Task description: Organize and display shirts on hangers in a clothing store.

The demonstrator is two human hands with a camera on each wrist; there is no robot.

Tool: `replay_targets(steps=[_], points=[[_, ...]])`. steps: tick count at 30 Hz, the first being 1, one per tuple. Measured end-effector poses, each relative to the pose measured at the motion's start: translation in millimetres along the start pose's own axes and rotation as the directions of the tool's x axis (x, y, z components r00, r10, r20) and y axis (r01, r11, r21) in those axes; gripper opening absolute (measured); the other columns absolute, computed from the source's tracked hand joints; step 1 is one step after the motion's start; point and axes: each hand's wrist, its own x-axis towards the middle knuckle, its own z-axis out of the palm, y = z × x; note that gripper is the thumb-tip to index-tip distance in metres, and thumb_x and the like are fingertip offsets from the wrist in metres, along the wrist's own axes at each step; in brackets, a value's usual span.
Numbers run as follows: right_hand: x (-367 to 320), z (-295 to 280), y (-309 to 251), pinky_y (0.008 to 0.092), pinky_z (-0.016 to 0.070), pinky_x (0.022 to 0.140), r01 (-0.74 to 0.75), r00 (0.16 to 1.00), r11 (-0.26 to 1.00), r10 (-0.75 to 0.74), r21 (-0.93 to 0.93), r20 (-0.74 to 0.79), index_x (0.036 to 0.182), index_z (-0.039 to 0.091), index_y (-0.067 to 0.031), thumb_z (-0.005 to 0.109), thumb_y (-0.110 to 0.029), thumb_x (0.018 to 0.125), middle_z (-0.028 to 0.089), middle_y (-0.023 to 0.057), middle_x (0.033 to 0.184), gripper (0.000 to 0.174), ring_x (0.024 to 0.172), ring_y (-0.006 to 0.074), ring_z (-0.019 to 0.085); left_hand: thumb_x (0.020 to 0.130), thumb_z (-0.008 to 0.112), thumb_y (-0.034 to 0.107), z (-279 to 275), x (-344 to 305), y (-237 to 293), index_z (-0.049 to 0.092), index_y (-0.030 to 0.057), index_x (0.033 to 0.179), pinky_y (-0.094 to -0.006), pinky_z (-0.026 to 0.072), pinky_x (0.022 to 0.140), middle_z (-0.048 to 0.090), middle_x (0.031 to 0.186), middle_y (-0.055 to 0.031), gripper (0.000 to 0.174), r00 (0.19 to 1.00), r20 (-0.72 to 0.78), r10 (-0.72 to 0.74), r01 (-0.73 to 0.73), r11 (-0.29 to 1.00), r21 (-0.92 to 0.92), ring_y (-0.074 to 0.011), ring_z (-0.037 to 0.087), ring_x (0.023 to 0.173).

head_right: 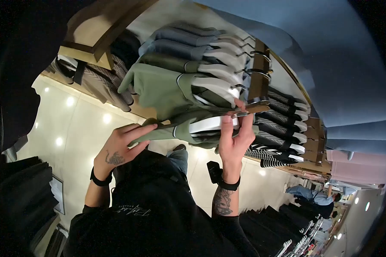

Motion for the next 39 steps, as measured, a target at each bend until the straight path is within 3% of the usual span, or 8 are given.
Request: replay_targets(steps=[9,12,13,16,24,32,36,39], points=[[0.9,9.7,15.3,0.0265,0.0420,0.061,0.083,0.996,0.996,-0.083,0.022,-0.010,0.109,0.073,0.0021,0.055,-0.024,0.105,0.063,0.0040,0.076,0.032,0.067,0.0110,0.055,0.086,0.076,-0.001,-4.3,-21.1,-13.4,0.068,0.0090,0.135,-0.0424,0.0581,0.076,0.075,0.106,-0.0164,0.051,1.000,0.005,-0.019,0.019,1.000,-0.019,-0.0389,0.071,0.087],[-4.9,1.8,17.4,0.0295,0.0504,0.085,-0.003,0.996,1.000,0.001,0.013,0.093,0.111,0.071,0.0071,0.047,-0.022,0.108,0.072,0.0114,0.105,0.037,0.094,0.0163,0.065,0.086,0.073,-0.003,-11.1,-14.4,-10.8,0.068,0.0082,0.134,-0.0433,0.0571,0.080,0.072,0.106,-0.0162,0.050,0.996,0.035,-0.078,0.077,0.997,0.013,-0.0384,0.069,0.088],[-2.7,9.2,17.3,0.0274,0.0429,0.061,0.097,0.995,0.995,-0.097,-0.011,-0.010,0.106,0.074,0.0014,0.055,-0.026,0.106,0.066,0.0071,0.077,0.033,0.066,0.0113,0.056,0.086,0.072,-0.003,-12.9,-11.5,-10.8,0.068,0.0080,0.133,-0.0437,0.0566,0.082,0.071,0.107,-0.0164,0.049,0.992,0.059,-0.110,0.109,0.994,0.026,-0.0383,0.068,0.090],[-3.6,9.8,12.8,0.0333,0.0476,0.065,0.165,0.986,0.979,-0.167,-0.119,-0.007,0.106,0.074,0.0017,0.060,-0.023,0.105,0.071,0.0122,0.086,0.029,0.070,0.0199,0.062,0.083,0.071,0.001,-3.4,3.4,-18.0,0.065,0.0081,0.136,-0.0482,0.0503,0.097,0.063,0.112,-0.0151,0.053,0.988,-0.145,0.047,-0.004,0.959,0.283,-0.0391,0.061,0.106],[-18.1,-5.3,25.1,0.0450,0.0516,0.094,0.108,0.986,0.993,-0.102,-0.043,0.130,0.142,0.049,0.0085,0.074,-0.025,0.099,0.058,0.0274,0.122,0.060,0.106,0.0438,0.062,0.094,0.055,-0.003,31.2,66.3,-7.4,0.064,0.0049,0.141,-0.0620,0.0290,0.125,0.059,0.141,-0.0159,0.049,0.939,-0.135,0.317,-0.203,0.825,0.528,-0.0361,0.054,0.137],[-99.3,-34.8,88.8,0.0416,0.0534,0.082,-0.033,0.998,0.887,0.055,-0.461,0.035,0.124,0.065,-0.0004,0.075,-0.040,0.096,0.064,0.0112,0.095,0.049,0.091,0.0320,0.066,0.082,0.062,-0.018,95.2,107.2,22.0,0.076,-0.0028,0.093,-0.0438,0.0551,0.088,0.071,0.099,-0.0159,0.023,0.731,-0.170,0.661,-0.593,0.739,0.321,-0.0355,0.066,0.098],[-142.7,-34.8,107.3,0.0420,0.0536,0.082,-0.149,0.989,0.933,0.141,-0.328,-0.048,0.116,0.066,-0.0028,0.076,-0.038,0.095,0.063,0.0105,0.094,0.042,0.092,0.0313,0.066,0.078,0.064,-0.017,132.0,120.2,54.2,0.074,-0.0030,0.090,-0.0427,0.0588,0.078,0.072,0.095,-0.0164,0.021,0.678,0.113,0.726,-0.734,0.677,0.057,-0.0347,0.070,0.086],[-165.6,-38.5,116.1,0.0430,0.0545,0.080,-0.169,0.984,0.967,0.155,-0.189,-0.087,0.111,0.066,-0.0023,0.077,-0.038,0.094,0.064,0.0122,0.095,0.041,0.090,0.0337,0.066,0.078,0.068,-0.014,164.1,130.3,68.5,0.074,-0.0043,0.092,-0.0433,0.0608,0.074,0.074,0.101,-0.0173,0.018,0.490,0.355,0.796,-0.807,0.568,-0.163,-0.0358,0.074,0.085]])
